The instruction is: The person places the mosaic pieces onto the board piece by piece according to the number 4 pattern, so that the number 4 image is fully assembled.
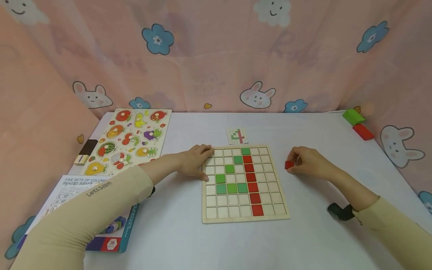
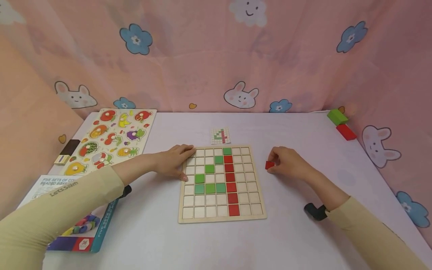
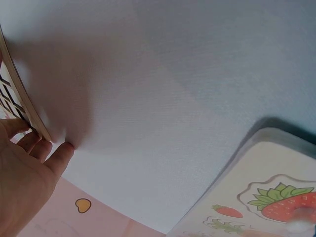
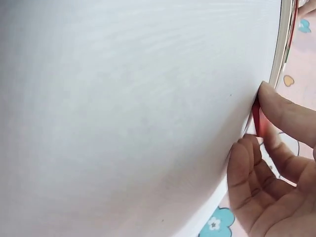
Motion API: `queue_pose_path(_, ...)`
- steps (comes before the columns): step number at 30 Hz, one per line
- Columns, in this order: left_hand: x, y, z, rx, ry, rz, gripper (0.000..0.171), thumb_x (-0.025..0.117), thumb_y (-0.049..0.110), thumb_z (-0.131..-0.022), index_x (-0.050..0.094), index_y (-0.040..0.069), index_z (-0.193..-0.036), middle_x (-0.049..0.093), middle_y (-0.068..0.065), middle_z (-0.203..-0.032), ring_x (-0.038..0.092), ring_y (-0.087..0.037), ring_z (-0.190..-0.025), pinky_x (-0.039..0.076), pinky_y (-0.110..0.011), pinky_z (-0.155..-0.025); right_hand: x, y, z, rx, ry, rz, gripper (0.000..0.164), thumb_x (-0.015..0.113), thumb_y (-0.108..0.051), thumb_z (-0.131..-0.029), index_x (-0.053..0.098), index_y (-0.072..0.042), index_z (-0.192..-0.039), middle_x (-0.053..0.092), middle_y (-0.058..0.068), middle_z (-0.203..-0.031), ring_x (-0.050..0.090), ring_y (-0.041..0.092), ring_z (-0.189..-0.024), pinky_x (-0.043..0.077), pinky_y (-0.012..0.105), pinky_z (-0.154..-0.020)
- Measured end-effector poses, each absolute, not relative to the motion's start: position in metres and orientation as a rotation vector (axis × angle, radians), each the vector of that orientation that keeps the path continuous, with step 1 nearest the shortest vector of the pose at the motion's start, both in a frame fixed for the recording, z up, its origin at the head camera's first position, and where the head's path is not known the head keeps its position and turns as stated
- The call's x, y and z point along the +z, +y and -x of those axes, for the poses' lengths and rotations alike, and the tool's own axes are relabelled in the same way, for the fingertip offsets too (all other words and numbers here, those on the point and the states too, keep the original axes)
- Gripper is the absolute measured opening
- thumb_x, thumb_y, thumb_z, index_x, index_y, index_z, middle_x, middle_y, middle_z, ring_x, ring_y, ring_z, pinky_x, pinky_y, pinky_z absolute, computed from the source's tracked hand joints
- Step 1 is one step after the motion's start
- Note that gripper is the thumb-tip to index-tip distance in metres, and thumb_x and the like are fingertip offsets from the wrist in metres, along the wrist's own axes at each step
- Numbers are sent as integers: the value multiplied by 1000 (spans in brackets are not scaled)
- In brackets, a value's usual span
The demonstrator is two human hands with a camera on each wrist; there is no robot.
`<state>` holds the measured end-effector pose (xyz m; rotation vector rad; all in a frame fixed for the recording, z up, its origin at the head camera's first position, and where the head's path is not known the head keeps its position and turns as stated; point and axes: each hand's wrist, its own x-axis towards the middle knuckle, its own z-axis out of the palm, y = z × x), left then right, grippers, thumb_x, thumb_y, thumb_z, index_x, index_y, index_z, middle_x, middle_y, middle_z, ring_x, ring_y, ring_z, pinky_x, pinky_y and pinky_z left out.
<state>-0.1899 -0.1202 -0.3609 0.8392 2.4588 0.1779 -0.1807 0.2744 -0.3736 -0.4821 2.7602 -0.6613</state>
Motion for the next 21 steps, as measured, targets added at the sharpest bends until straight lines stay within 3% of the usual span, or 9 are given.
queue_pose_path(5,-361,-121,190,173,2463,-836,103,68,50,-88,9,5,-159,10,-17,-166,15,-35,-154,24,-49,-124,-371,265,179,-761,2802,500,14,77,-13,-84,65,-11,-92,67,2,-85,56,15,-80,46,19,-68)
queue_pose_path(11,-362,-121,190,167,2468,-830,102,68,51,-88,9,6,-159,10,-17,-166,15,-35,-154,24,-48,-125,-365,238,167,-951,2635,560,9,73,-16,-89,70,-13,-97,71,2,-89,59,14,-83,50,18,-71)
queue_pose_path(21,-363,-120,191,163,2472,-832,102,68,51,-88,10,6,-159,10,-17,-166,15,-35,-154,25,-49,-124,-371,217,154,-972,2423,641,6,76,-15,-84,72,-13,-88,74,-2,-86,62,11,-75,52,20,-69)
